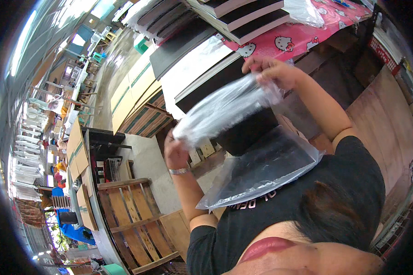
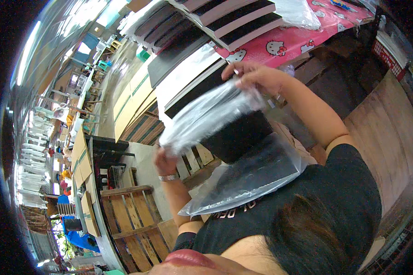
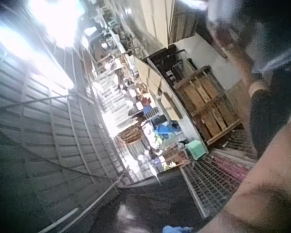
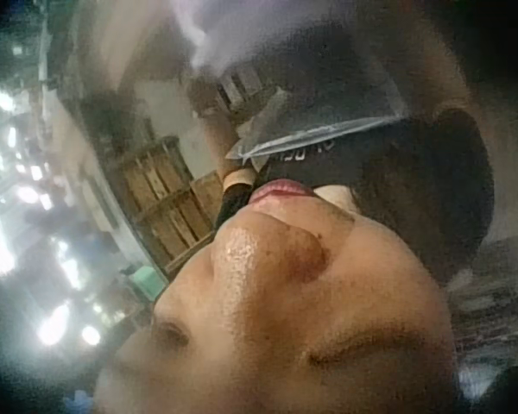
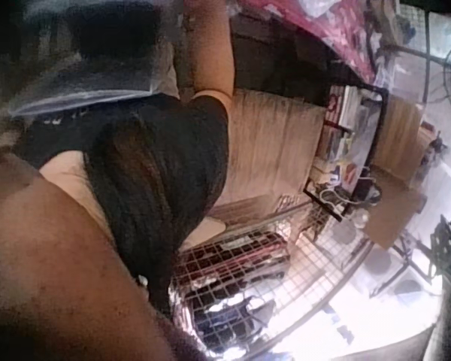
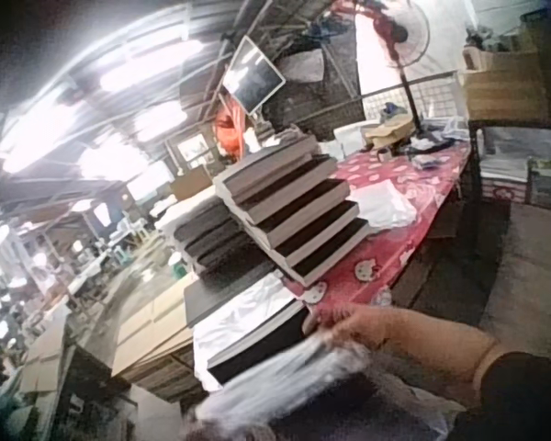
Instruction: The person places black folders into individual plastic bags and stacks them on top of each other.
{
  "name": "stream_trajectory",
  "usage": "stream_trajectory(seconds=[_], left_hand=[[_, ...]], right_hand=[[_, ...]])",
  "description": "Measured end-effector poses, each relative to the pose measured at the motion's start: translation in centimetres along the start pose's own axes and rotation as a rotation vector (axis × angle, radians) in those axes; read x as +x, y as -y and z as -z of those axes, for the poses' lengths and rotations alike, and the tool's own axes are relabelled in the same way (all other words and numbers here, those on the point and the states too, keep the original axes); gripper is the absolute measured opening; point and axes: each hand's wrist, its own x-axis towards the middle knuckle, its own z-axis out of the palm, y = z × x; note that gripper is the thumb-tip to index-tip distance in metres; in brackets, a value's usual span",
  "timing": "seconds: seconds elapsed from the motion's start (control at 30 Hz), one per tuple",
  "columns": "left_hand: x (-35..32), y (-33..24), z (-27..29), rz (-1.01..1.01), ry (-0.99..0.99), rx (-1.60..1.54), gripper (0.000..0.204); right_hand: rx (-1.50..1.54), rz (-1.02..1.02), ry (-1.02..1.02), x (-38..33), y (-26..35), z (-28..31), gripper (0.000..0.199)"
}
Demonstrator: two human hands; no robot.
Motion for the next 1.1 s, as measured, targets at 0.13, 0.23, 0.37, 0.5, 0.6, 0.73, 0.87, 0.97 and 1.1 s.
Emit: stream_trajectory(seconds=[0.13,0.23,0.37,0.5,0.6,0.73,0.87,0.97,1.1], left_hand=[[5.6,0.9,1.2,-0.199,-0.524,0.673,0.025],[5.5,3.9,1.6,-0.294,-0.563,0.995,0.043],[0.3,2.9,-3.0,-0.274,-0.437,1.305,0.055],[-1.4,-1.2,-4.1,-0.152,-0.474,1.04,0.032],[-1.4,-4.8,-4.0,0.093,-0.256,0.965,0.023],[-5.4,-5.8,-1.5,0.579,-0.087,0.672,0.022],[-7.3,-0.4,0.7,0.872,0.122,0.476,0.026],[-7.6,5.8,4.1,0.986,0.021,0.34,0.027],[-7.6,15.8,10.1,0.974,-0.079,0.34,0.021]], right_hand=[[-0.873,0.306,-0.417,3.2,-0.7,-2.1,0.048],[-1.147,0.46,-0.602,1.9,-3.4,-3.2,0.042],[-1.111,0.562,-0.622,-2.4,-2.5,-4.2,0.029],[-0.614,0.056,-0.291,-2.3,1.7,-5.2,0.012],[-0.362,-0.107,-0.208,-3.8,3.2,-4.3,0.015],[-0.147,-0.208,-0.084,-8.0,2.6,-3.8,0.031],[0.096,-0.489,-0.034,-11.9,-3.7,-1.9,0.039],[0.219,-0.604,-0.122,-11.9,-11.5,1.1,0.039],[0.251,-0.692,-0.012,-11.7,-21.8,7.4,0.04]])
